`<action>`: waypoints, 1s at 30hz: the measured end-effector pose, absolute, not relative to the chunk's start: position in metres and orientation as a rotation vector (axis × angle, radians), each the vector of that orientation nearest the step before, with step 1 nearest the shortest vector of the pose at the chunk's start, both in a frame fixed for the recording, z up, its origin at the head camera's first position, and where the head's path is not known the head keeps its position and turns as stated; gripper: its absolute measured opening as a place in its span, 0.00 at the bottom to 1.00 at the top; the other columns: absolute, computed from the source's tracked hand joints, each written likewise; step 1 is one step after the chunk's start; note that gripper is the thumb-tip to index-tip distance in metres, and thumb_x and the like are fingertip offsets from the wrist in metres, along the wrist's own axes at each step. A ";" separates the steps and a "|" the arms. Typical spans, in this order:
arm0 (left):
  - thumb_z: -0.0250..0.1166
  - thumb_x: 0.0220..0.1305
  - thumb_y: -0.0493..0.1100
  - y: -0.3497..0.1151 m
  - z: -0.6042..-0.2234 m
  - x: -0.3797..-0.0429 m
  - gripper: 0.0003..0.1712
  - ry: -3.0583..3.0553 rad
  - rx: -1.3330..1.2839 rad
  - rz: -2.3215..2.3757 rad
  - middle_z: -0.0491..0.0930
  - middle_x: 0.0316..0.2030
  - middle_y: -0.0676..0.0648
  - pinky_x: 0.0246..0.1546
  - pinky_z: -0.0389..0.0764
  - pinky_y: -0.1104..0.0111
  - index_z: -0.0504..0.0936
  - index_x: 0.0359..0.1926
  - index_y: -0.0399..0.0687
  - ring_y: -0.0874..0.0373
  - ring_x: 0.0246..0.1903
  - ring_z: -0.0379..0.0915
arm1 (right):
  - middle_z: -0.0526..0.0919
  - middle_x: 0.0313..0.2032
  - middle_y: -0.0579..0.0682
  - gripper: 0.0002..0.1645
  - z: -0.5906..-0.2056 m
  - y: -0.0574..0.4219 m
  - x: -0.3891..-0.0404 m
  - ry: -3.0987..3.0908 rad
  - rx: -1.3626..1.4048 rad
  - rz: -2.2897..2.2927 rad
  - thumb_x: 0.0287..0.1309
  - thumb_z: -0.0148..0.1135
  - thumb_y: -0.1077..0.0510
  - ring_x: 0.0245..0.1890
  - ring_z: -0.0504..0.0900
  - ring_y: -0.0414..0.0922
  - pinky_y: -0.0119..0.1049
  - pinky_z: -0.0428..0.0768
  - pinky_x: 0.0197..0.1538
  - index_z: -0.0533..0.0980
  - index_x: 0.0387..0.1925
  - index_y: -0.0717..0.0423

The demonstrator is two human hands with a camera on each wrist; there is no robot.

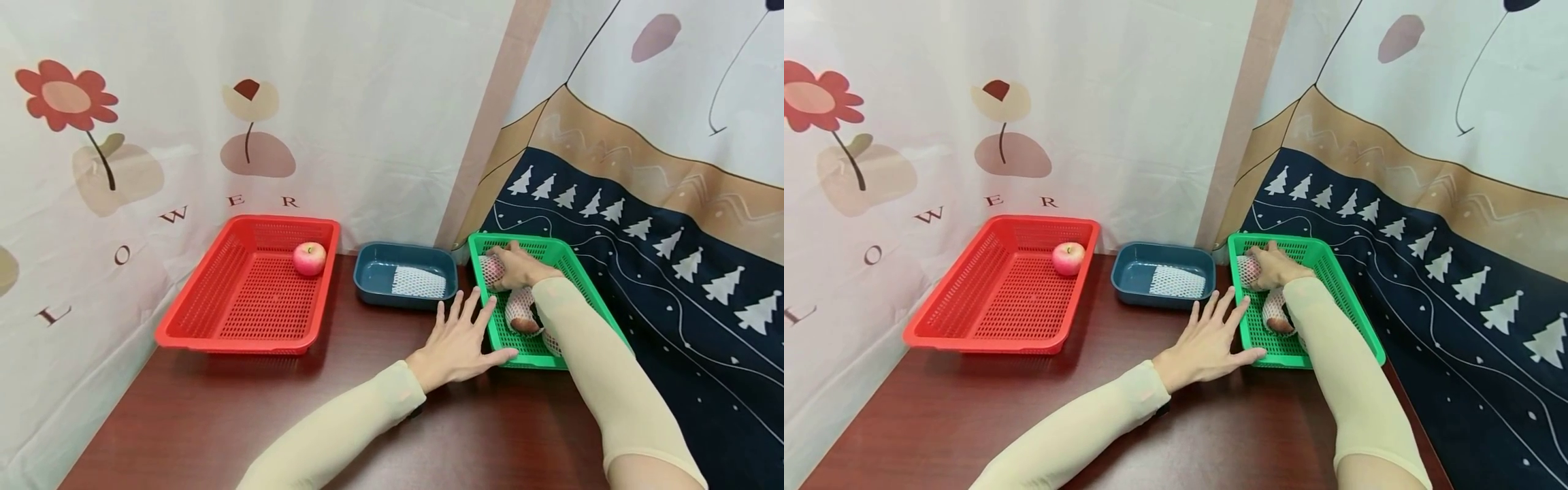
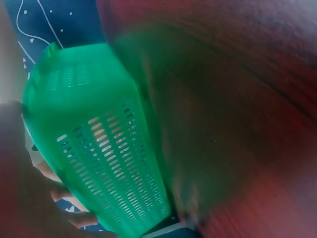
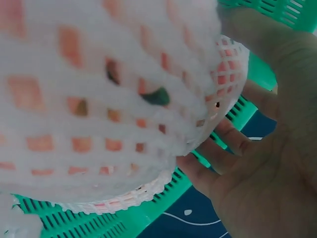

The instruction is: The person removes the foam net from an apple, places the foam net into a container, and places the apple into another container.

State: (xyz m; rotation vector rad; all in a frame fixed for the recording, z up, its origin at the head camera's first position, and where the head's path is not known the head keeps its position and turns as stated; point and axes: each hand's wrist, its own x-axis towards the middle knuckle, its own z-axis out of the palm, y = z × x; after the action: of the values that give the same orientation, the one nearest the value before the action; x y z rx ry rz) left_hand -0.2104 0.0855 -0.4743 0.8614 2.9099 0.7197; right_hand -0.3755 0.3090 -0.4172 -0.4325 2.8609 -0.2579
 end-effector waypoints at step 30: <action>0.46 0.76 0.91 0.092 -0.473 -0.212 0.67 2.957 0.848 0.546 0.36 0.98 0.51 0.95 0.45 0.32 0.40 0.98 0.60 0.40 0.98 0.34 | 0.69 0.80 0.76 0.55 -0.421 0.309 -0.379 2.768 -0.306 -0.162 0.70 0.83 0.52 0.77 0.76 0.78 0.80 0.77 0.75 0.61 0.88 0.51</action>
State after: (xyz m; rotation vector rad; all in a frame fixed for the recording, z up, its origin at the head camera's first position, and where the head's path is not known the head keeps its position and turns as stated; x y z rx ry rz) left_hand -0.2125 0.0916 -0.4733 0.8475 2.9571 0.5462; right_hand -0.3794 0.3093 -0.4207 -0.3057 2.7684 -0.1621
